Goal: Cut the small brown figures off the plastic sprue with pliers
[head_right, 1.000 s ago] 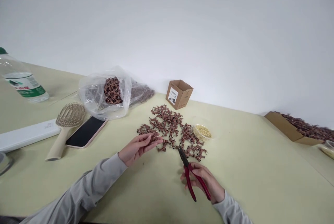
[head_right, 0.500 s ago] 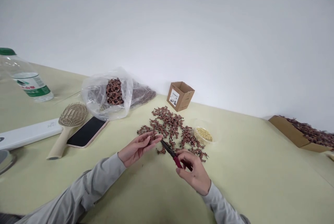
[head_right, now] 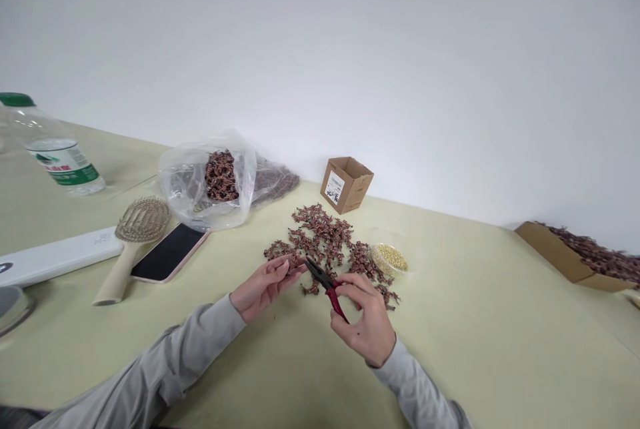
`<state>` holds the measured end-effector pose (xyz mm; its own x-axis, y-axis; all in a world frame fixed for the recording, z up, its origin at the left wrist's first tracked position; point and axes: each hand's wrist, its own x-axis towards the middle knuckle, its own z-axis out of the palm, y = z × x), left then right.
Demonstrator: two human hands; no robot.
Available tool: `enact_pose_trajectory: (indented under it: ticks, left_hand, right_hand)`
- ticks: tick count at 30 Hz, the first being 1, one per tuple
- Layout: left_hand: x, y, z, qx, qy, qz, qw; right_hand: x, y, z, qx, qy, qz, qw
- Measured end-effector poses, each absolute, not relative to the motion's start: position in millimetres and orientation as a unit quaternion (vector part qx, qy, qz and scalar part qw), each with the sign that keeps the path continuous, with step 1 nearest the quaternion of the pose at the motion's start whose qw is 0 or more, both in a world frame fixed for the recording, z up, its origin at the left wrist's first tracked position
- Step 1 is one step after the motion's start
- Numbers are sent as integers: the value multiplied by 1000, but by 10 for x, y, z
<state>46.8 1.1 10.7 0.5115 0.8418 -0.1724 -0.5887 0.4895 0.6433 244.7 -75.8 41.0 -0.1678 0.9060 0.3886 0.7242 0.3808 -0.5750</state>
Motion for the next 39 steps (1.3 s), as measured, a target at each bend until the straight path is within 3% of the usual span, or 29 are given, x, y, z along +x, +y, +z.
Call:
enact_pose_trajectory:
  ticks: [39]
  left_hand:
    - [486,-40,116,263,282,440,811]
  right_hand:
    - [2365,-735,483,-522,-758,150,360]
